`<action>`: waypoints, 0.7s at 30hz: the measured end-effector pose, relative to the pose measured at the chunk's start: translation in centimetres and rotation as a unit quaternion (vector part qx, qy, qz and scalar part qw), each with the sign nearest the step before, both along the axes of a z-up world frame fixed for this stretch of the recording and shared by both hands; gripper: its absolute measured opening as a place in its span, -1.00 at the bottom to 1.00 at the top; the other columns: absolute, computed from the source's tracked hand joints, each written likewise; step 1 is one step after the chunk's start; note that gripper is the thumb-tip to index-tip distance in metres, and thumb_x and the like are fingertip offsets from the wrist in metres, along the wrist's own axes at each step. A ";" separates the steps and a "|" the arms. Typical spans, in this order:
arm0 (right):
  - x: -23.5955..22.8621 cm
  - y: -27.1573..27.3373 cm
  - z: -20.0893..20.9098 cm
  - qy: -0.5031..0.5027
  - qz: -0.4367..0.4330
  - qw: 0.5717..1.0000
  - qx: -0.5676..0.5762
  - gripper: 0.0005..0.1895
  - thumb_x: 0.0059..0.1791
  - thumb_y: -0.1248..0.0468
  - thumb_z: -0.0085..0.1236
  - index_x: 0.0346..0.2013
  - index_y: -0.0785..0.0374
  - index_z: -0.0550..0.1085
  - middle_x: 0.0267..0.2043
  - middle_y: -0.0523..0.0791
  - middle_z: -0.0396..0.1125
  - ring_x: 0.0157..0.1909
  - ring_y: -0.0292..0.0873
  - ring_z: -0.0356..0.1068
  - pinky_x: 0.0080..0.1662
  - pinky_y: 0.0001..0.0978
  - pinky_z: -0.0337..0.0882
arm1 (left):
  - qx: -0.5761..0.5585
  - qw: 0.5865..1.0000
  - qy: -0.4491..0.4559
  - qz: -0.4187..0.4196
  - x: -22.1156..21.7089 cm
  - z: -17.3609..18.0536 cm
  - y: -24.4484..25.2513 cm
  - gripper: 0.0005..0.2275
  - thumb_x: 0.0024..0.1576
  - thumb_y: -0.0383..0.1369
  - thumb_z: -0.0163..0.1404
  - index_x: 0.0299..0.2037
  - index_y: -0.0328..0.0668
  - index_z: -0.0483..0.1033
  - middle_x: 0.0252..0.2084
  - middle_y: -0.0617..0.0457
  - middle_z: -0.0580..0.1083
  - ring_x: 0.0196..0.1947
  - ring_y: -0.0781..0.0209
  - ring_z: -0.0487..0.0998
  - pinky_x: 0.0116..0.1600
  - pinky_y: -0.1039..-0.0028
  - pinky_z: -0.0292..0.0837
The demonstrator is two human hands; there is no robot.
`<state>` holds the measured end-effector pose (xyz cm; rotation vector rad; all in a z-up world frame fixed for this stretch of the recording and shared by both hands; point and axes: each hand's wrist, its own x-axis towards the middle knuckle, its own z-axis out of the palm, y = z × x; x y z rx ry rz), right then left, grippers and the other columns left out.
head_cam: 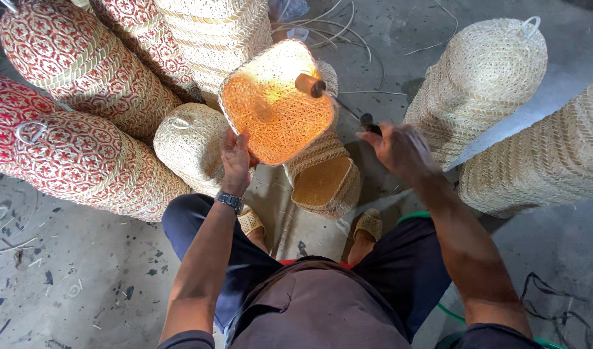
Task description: The person uses a blowtorch to singe the loose fibers off various woven baskets and lampshades, rotating the items by hand.
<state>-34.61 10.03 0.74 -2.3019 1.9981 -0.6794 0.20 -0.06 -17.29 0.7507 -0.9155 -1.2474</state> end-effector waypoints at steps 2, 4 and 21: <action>0.5 -0.6 -1.0 -0.008 0.009 1.000 -0.024 -0.55 0.11 -0.06 0.14 -0.18 0.33 0.57 -0.46 0.21 0.41 -0.36 0.27 0.47 -0.31 0.06 0.41 | 0.046 0.999 -0.014 0.018 -0.8 0.2 -0.1 -0.83 0.31 -0.25 0.08 -0.02 -0.10 0.46 -0.59 0.26 0.33 -0.69 0.50 0.33 -0.59 0.62 0.33; 0.9 -1.5 -1.7 -0.026 0.037 0.997 -0.062 -0.57 0.12 -0.03 0.13 -0.17 0.33 0.58 -0.44 0.20 0.43 -0.35 0.29 0.45 -0.32 0.08 0.39 | 0.044 0.999 0.001 0.020 -1.6 0.7 0.1 -0.84 0.31 -0.26 0.09 -0.04 -0.07 0.43 -0.58 0.29 0.29 -0.69 0.54 0.27 -0.61 0.64 0.28; 0.7 -0.7 -2.1 0.051 -0.044 0.995 0.075 -0.50 0.11 -0.09 0.06 -0.22 0.34 0.57 -0.44 0.17 0.44 -0.36 0.23 0.50 -0.28 0.10 0.44 | -0.110 0.991 -0.039 0.069 -3.8 1.7 0.0 -0.52 0.38 -0.42 -0.02 0.52 -0.10 0.19 0.34 0.08 0.44 0.22 0.35 0.52 0.22 0.56 0.55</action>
